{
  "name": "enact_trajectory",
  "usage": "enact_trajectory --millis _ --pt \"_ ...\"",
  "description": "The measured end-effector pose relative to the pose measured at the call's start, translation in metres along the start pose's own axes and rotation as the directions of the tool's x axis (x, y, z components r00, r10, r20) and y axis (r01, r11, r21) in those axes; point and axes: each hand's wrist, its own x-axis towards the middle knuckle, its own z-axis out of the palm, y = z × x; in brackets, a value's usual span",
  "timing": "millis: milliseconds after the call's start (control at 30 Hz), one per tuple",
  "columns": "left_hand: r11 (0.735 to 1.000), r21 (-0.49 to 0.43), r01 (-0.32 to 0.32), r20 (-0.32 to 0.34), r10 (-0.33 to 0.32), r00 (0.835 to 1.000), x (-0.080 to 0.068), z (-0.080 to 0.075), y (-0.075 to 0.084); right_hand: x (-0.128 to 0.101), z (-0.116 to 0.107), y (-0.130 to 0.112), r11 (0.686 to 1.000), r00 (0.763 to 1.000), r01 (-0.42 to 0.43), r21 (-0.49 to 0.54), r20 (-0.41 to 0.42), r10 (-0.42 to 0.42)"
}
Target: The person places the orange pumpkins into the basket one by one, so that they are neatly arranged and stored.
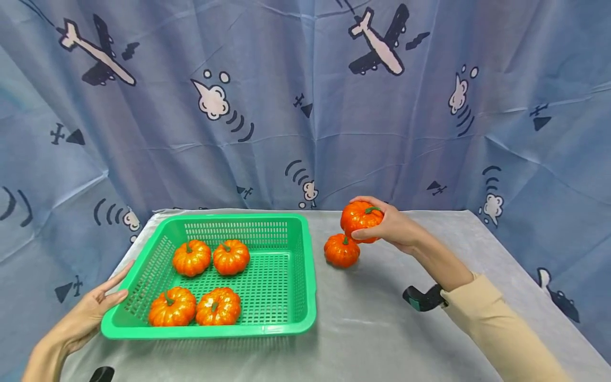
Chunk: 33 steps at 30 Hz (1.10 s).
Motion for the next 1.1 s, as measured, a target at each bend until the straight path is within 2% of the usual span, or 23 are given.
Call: enact_trajectory --millis 467,767,967,1100 --pt "0.999 -0.02 -0.046 0.006 0.047 0.999 0.0 -0.003 -0.001 0.046 0.044 -0.035 0.992 0.996 0.04 0.119 0.08 -0.05" --pt "0.999 0.014 -0.037 -0.023 0.037 0.999 0.0 -0.003 0.0 0.063 0.069 -0.045 0.98 0.987 0.053 0.192 0.136 -0.08" --pt "0.999 0.029 -0.046 -0.028 0.047 0.999 0.001 -0.002 0.0 0.075 0.084 -0.041 0.985 0.984 0.06 0.163 0.157 -0.086" --pt "0.999 0.033 -0.042 -0.027 0.043 0.999 0.002 -0.003 0.0 0.084 0.093 -0.027 0.986 0.97 0.13 0.104 0.19 -0.148"
